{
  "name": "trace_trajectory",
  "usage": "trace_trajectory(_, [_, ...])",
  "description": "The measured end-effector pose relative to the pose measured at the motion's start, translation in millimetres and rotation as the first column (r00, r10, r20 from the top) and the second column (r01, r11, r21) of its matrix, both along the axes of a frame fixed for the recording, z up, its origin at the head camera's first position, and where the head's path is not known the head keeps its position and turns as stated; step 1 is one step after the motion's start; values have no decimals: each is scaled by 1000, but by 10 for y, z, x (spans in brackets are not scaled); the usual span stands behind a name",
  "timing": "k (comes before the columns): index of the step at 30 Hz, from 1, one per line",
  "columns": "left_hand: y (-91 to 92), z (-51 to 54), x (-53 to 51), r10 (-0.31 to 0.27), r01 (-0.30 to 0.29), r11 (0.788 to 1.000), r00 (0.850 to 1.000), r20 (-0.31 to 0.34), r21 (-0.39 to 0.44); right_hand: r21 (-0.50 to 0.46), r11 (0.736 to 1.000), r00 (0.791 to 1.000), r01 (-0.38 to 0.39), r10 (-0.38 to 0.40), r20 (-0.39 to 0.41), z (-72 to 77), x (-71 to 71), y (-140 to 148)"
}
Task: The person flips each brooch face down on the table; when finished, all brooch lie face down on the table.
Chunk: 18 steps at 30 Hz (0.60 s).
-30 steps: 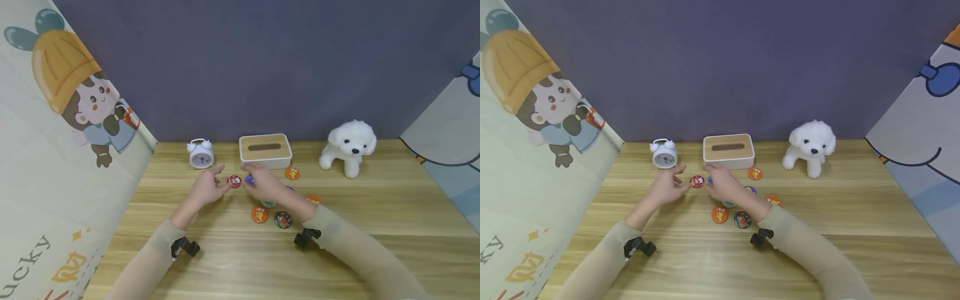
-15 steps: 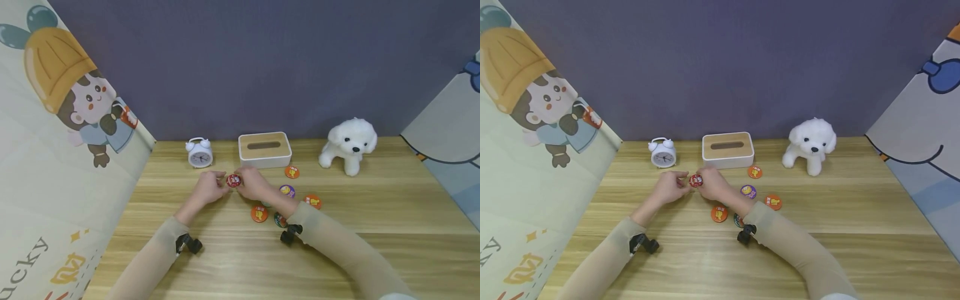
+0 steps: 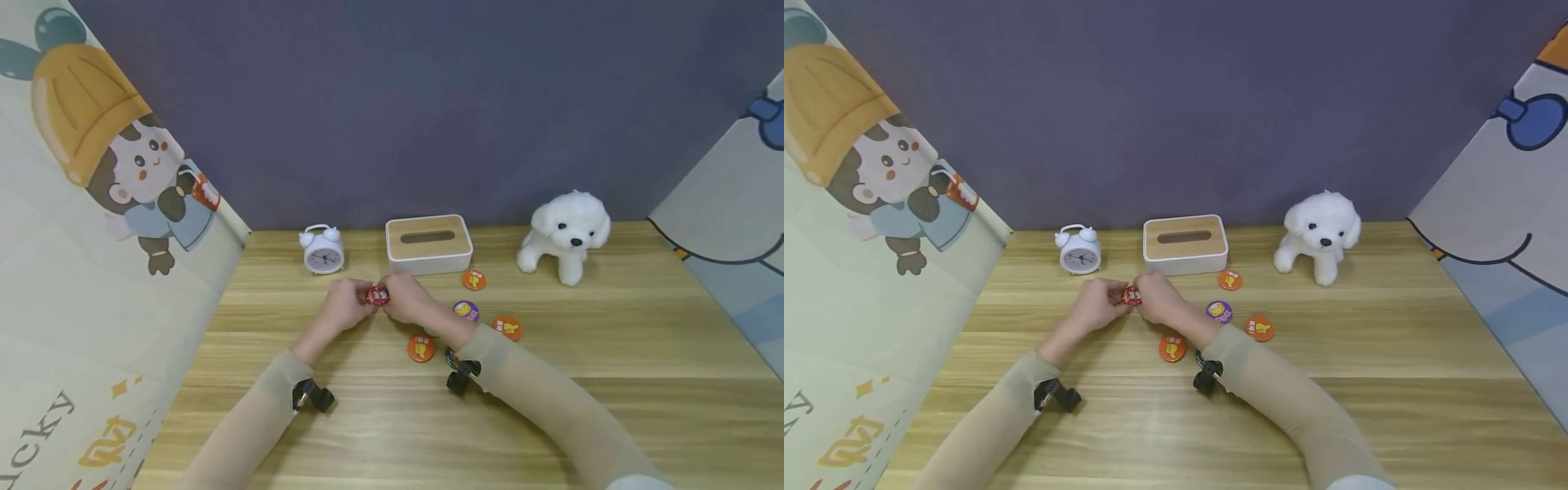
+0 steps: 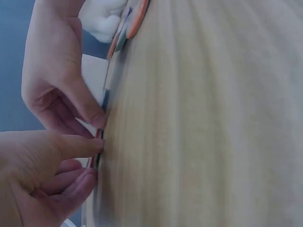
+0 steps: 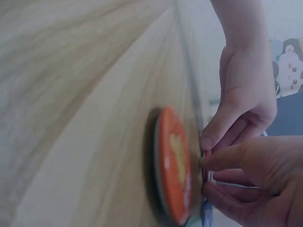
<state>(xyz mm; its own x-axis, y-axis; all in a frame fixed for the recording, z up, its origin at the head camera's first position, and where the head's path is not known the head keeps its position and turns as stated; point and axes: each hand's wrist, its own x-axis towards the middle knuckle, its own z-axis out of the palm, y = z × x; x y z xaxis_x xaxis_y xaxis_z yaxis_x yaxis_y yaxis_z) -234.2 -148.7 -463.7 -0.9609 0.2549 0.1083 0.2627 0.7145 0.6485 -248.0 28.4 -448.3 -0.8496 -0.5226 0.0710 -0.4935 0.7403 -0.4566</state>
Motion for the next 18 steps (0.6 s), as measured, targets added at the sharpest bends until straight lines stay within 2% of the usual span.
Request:
trace_trajectory(7, [-14,-31,22,4,-6,995,1000,21,100,-87,996,999,-18,15,-36,-65,-56,52])
trace_trajectory(12, [-24,17,33,10,-7,993,1000,-27,120,-161,985,998,-55,49,-36,-44,-101,119])
trace_trajectory(18, [-40,139,54,23,-8,988,995,-98,154,-220,974,999,-48,42,-31,92,-131,190])
